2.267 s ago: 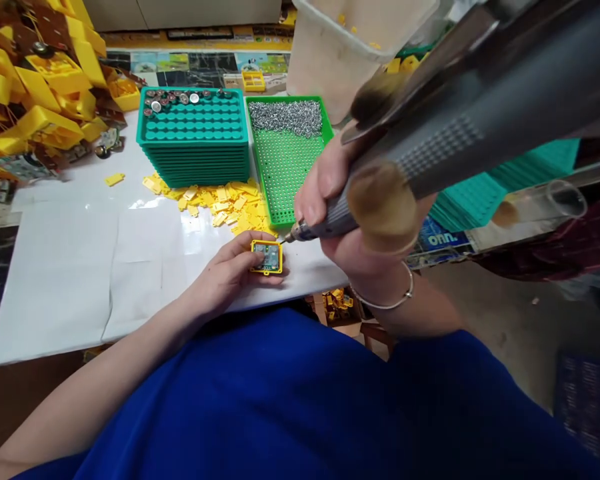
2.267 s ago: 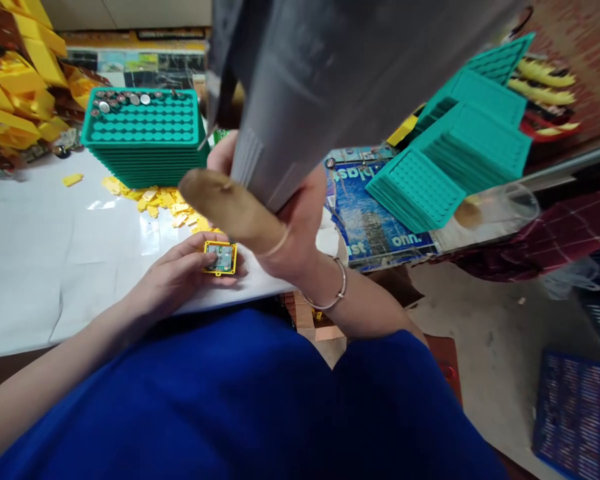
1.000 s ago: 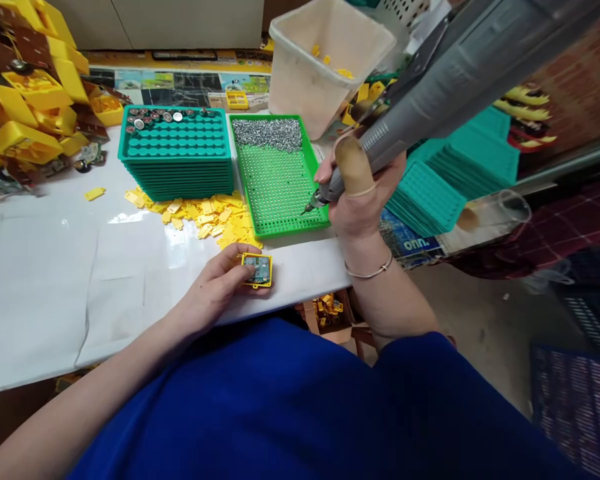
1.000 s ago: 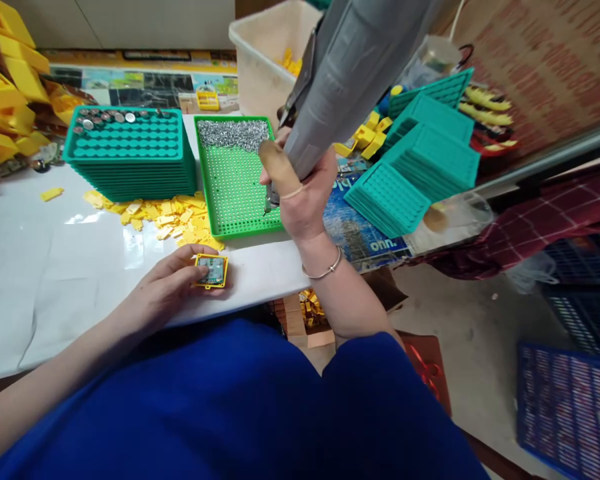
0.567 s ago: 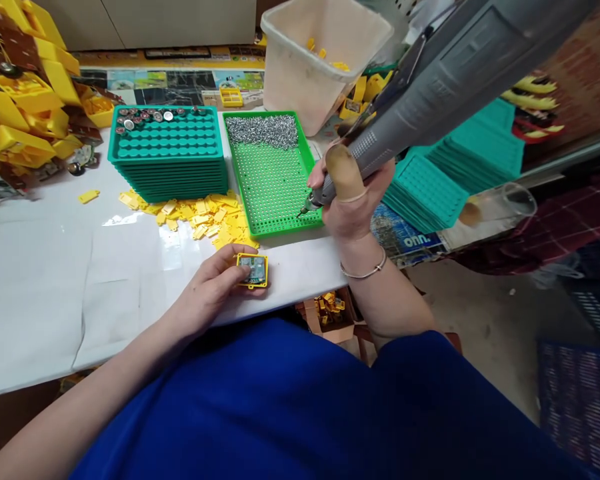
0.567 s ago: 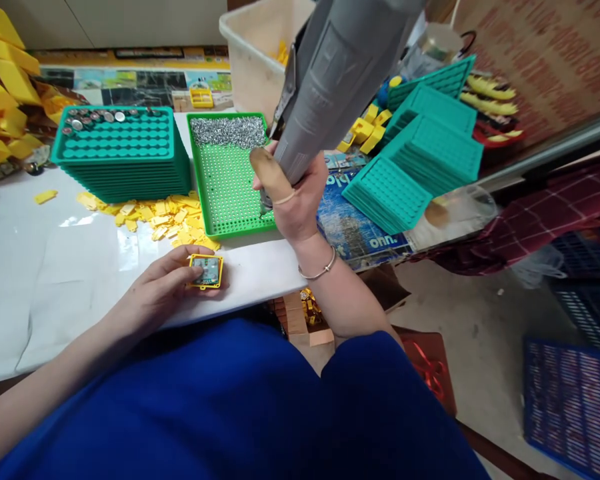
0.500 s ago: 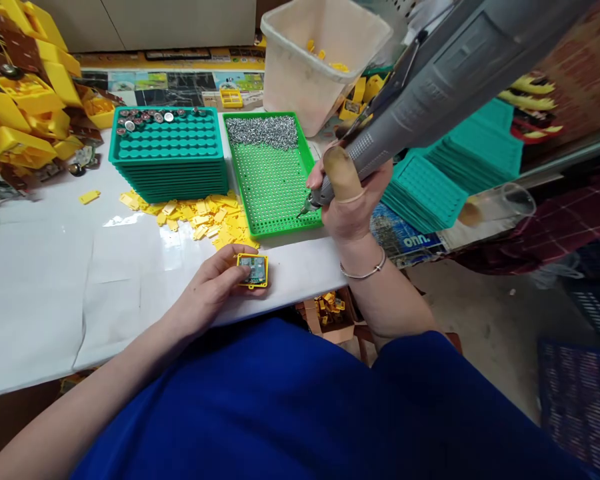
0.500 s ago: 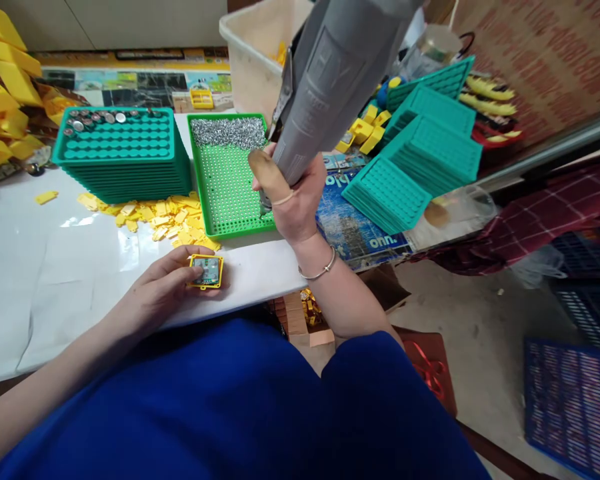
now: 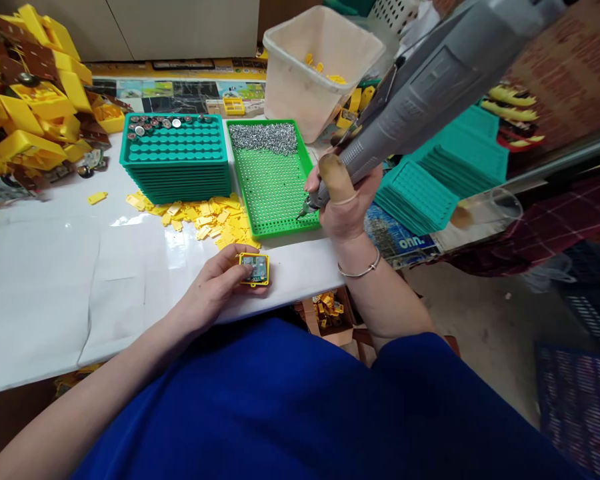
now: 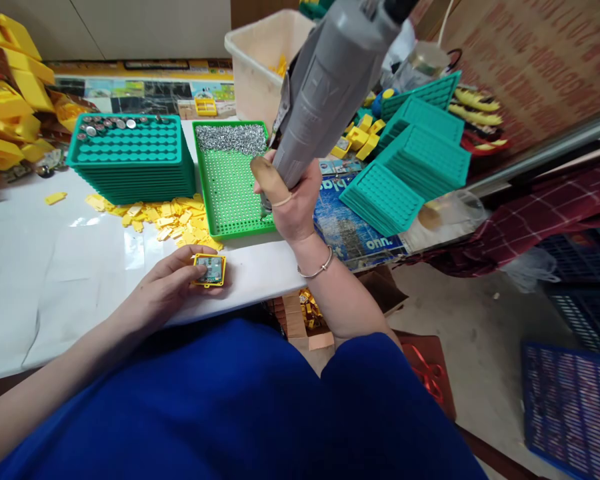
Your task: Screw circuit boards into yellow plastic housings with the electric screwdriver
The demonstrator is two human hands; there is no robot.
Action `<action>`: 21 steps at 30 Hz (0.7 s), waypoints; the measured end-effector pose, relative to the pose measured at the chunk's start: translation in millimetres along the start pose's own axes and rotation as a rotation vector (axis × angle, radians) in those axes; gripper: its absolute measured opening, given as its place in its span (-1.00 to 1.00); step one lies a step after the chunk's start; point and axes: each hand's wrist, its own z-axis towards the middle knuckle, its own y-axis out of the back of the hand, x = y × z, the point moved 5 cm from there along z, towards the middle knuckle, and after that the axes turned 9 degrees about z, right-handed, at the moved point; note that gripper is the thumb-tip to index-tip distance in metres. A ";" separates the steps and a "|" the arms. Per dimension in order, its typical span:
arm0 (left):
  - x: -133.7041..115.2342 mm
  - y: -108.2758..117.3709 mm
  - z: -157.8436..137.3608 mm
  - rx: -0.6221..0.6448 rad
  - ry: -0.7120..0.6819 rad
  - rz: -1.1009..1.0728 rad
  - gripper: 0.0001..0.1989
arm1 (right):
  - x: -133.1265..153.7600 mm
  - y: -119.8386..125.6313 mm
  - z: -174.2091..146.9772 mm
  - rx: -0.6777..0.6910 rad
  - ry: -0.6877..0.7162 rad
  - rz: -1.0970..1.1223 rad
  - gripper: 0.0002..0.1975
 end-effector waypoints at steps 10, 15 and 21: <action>0.2 -1.2 0.9 -0.013 -0.016 0.003 -0.67 | 38.1 -24.3 2.0 0.054 0.063 0.100 -0.76; 0.9 -2.6 1.1 -0.002 -0.040 0.002 -0.68 | 59.4 -55.2 -24.3 0.174 -0.057 0.258 -0.75; 0.5 -2.7 0.7 -0.001 -0.073 -0.010 -0.72 | 44.5 -68.5 -46.3 0.273 -0.197 0.267 -0.62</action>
